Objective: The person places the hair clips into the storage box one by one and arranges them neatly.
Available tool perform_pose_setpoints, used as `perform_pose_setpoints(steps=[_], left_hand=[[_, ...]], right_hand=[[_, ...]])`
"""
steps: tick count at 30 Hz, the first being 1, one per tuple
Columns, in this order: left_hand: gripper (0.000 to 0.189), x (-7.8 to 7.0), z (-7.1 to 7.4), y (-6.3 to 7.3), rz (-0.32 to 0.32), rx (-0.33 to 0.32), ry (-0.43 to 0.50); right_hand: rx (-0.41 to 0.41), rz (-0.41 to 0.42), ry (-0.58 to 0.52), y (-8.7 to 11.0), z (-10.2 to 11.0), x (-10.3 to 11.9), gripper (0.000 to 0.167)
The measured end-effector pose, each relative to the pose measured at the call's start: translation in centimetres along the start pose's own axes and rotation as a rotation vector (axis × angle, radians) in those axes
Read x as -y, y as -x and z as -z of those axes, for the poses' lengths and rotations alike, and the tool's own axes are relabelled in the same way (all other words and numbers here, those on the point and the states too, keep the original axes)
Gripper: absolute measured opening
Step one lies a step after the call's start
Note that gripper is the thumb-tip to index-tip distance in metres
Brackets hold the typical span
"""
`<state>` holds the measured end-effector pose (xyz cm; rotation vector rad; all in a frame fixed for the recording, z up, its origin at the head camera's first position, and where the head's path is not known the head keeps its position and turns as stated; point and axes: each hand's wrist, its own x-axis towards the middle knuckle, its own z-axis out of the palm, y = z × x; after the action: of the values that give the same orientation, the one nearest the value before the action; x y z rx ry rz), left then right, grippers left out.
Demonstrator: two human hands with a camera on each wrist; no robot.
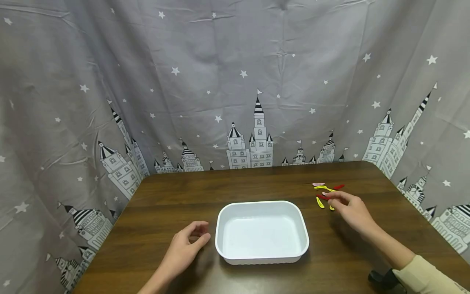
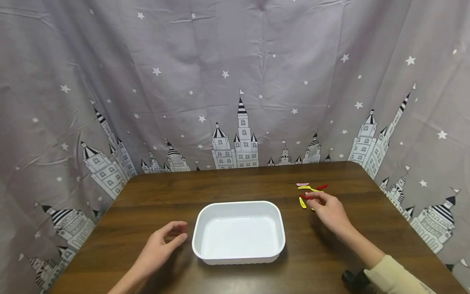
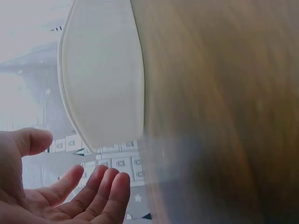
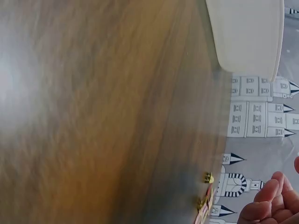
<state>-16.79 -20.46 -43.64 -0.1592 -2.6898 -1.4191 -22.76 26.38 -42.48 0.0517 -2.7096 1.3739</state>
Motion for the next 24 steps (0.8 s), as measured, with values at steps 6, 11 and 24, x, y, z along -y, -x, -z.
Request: perform_pose_setpoints(steps=[6, 11, 24], left_hand=[[0.032, -0.3, -0.6, 0.3, 0.003, -0.003, 0.047], [0.038, -0.3, -1.3, 0.4, 0.030, 0.017, 0.068], [0.048, -0.7, -2.4, 0.6, 0.060, 0.070, 0.220]], right_hand=[[0.043, -0.130, -0.131, 0.1, -0.3, -0.3, 0.039], [0.059, -0.193, -0.181, 0.2, -0.5, -0.6, 0.040], [0.082, -0.225, -0.296, 0.3, -0.5, -1.3, 0.043]])
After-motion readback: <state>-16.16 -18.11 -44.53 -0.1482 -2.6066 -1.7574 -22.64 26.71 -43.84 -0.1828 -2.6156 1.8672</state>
